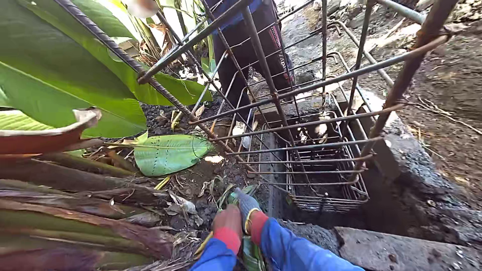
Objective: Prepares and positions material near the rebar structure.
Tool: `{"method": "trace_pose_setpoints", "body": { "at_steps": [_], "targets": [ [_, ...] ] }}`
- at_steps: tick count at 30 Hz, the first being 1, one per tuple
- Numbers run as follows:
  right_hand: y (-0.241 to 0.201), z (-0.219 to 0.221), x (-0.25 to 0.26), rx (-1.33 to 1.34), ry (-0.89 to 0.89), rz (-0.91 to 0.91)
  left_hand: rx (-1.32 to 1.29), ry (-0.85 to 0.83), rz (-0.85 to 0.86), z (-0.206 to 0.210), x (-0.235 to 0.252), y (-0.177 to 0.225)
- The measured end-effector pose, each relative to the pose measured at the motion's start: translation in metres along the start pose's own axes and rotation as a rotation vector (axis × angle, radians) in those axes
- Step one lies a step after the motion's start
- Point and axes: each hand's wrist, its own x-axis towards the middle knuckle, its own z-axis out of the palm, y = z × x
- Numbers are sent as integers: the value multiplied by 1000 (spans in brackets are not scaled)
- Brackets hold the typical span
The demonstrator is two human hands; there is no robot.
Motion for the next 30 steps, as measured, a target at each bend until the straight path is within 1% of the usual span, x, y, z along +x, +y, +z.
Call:
{"method": "trace_pose_setpoints", "body": {
  "at_steps": [1,2,3,4,5,6,7,8,9,10,11,13,14,15,16,17,18,19,20,21,22,23,24,25,26,27,28,29,30],
  "targets": [
    [5,0,-4,209,39,24,-158,-123,51,-6,7,-8],
    [11,2,-4,435,75,50,-385,-293,92,-5,20,-20],
    [17,4,-5,600,56,59,-692,-491,109,5,32,-33],
    [23,5,-6,689,22,67,-974,-696,109,20,41,-43],
    [27,6,-6,725,-5,76,-1154,-839,109,35,45,-48],
    [31,7,-4,738,-20,72,-1234,-859,97,44,45,-47],
    [37,6,-2,742,-35,61,-1217,-773,81,50,43,-40],
    [43,2,-1,744,-52,47,-1099,-621,58,49,38,-31],
    [45,-2,-2,774,-57,47,-872,-444,43,43,33,-22],
    [45,-3,-3,853,-57,71,-588,-285,30,35,26,-13],
    [40,-3,-4,975,-51,115,-358,-143,-5,30,17,-4],
    [28,6,2,1146,4,172,-105,33,-56,27,-2,6],
    [19,11,8,1200,44,167,-10,103,-85,23,-7,8],
    [15,13,11,1227,75,147,49,141,-99,19,-10,10],
    [16,12,10,1239,84,118,32,116,-76,12,-14,9],
    [19,9,7,1248,75,84,-85,35,-32,3,-15,3],
    [24,7,3,1261,59,56,-300,-84,18,-2,-11,-6],
    [28,4,-5,1268,42,42,-638,-249,68,2,-1,-19],
    [29,2,-9,1293,28,32,-1005,-464,96,10,10,-32],
    [30,5,-8,1331,5,23,-1314,-670,91,22,20,-42],
    [31,9,-5,1352,-18,21,-1495,-797,76,31,27,-48],
    [31,9,-1,1360,-26,19,-1552,-824,57,37,31,-46],
    [34,6,0,1329,-39,24,-1515,-793,42,40,33,-41],
    [37,2,0,1260,-61,32,-1354,-701,49,38,33,-35],
    [39,-2,-3,1177,-82,41,-1047,-546,77,30,30,-28],
    [39,-6,-5,1125,-82,42,-644,-365,101,19,24,-17],
    [38,-10,-5,1125,-80,41,-314,-230,68,8,14,-1],
    [34,-11,-5,1162,-66,56,-143,-97,11,11,4,11],
    [29,-6,-4,1205,-24,76,-35,47,-38,22,-3,18]
  ]
}}
